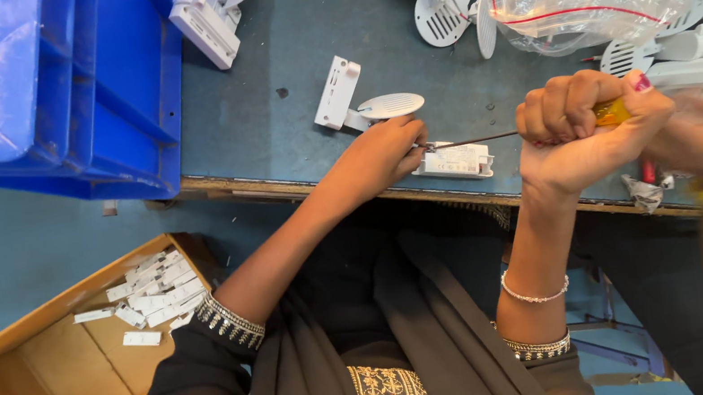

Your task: The person assembles small white plastic electronic components on a workbench. They use a screwdriver to tighten screws, insert small parts, and place finished units into a blue crate.

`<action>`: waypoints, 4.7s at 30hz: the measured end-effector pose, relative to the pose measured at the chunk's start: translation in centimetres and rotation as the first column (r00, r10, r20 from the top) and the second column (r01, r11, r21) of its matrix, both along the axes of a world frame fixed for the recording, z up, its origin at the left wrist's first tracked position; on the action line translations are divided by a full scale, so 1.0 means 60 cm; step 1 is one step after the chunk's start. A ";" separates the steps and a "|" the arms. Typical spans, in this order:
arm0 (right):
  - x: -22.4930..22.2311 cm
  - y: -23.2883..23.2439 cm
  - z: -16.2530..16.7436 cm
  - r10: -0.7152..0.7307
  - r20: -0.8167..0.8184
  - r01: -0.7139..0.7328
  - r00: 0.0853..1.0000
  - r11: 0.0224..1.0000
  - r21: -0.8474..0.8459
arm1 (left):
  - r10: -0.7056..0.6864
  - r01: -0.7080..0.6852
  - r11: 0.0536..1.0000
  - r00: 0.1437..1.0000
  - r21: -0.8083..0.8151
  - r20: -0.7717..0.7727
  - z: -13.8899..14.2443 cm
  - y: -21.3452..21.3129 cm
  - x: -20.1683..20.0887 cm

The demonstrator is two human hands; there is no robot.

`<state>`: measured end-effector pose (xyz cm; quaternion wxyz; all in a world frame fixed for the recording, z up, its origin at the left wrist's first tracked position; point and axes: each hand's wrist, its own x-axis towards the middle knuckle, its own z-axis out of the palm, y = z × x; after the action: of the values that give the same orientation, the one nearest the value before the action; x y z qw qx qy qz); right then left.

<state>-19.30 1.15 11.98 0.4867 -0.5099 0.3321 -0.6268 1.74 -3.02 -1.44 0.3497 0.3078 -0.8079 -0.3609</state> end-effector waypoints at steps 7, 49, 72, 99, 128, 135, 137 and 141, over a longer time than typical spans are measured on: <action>-0.022 -0.006 -0.013 0.081 -0.027 -0.080 0.996 0.995 0.053 | -0.018 0.018 1.000 1.000 -0.018 0.008 -0.005 -0.006 -0.003; 0.038 -0.003 -0.017 -0.031 -0.050 0.027 0.998 0.997 -0.071 | 0.091 -0.124 0.971 0.982 -0.204 -0.164 -0.001 0.024 0.017; 0.057 -0.001 -0.018 -0.028 -0.059 0.023 0.998 0.996 -0.088 | 0.170 -0.085 0.911 0.969 -0.404 0.181 0.000 0.030 -0.008; 0.053 0.012 -0.030 -0.079 -0.006 0.079 0.997 0.992 -0.094 | -0.052 0.095 0.942 0.989 -0.322 0.139 0.006 -0.027 0.006; 0.047 0.013 -0.028 -0.092 0.058 0.097 0.994 0.991 -0.096 | -0.202 0.252 0.931 0.958 -0.264 0.203 0.026 -0.040 0.012; 0.042 0.017 -0.029 -0.079 0.120 0.090 0.990 0.992 -0.085 | -0.178 0.283 0.888 0.938 -0.362 0.297 0.034 -0.037 0.028; 0.042 0.018 -0.029 -0.079 0.121 0.090 0.990 0.992 -0.092 | -0.187 0.287 0.880 0.942 -0.378 0.279 0.034 -0.038 0.029; 0.043 0.019 -0.029 -0.082 0.126 0.093 0.989 0.992 -0.086 | -0.236 0.295 0.879 0.952 -0.375 0.196 0.036 -0.044 0.027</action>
<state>-16.74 2.29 10.26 0.4543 -0.4772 0.2948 -0.6921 3.34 -5.64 0.75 0.2930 0.1412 -0.9221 -0.2099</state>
